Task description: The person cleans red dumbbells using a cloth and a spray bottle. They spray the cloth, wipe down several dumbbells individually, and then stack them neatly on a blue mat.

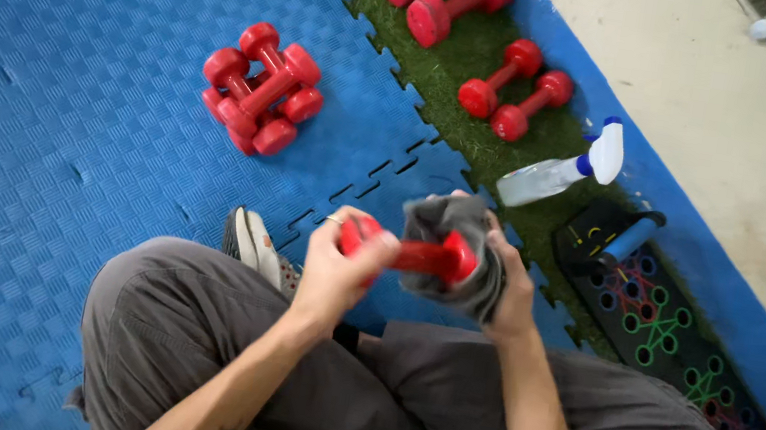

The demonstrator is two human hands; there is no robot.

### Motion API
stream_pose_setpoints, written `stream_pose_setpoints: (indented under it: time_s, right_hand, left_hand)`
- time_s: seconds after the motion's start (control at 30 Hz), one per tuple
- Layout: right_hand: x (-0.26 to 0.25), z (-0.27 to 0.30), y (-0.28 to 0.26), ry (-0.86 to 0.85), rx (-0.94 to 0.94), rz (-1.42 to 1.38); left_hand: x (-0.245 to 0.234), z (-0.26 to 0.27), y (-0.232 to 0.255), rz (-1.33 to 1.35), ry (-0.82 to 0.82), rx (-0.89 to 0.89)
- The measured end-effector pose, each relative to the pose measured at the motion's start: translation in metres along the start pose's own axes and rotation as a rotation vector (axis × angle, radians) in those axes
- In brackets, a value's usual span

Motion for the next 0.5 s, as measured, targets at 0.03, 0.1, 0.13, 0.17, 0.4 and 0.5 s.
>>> stream_pose_setpoints:
  time_s: [0.03, 0.1, 0.13, 0.17, 0.4, 0.5]
  right_hand:
    - [0.009, -0.002, -0.013, -0.065, -0.203, -0.009]
    - [0.026, 0.002, -0.047, -0.11, -0.326, 0.322]
    - [0.039, 0.005, -0.067, -0.148, -0.45, 0.651]
    - [0.035, 0.006, -0.055, -0.148, -0.445, 0.647]
    - [-0.062, 0.012, 0.016, -0.005, -0.432, 0.859]
    - [-0.023, 0.003, 0.02, -0.055, -0.03, 0.653]
  left_hand:
    - [-0.009, -0.002, -0.009, 0.226, 0.038, -0.136]
    - [-0.011, 0.003, -0.001, 0.299, 0.007, -0.148]
    - [-0.01, 0.004, 0.003, 0.367, -0.028, -0.159]
    - [-0.015, 0.002, 0.0, 0.366, -0.023, -0.163]
    - [0.022, 0.047, 0.072, -0.469, -0.094, 0.49]
    - [0.039, 0.069, 0.078, -0.744, -0.214, 0.653]
Point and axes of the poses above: each hand's wrist, its own z-axis away from the middle knuckle, its own x-axis out of the palm, y = z × x, the point moved 10 cm from there along -z, towards the middle knuckle, and after that the axes turned 12 degrees about -x, right-handed, at the moved point
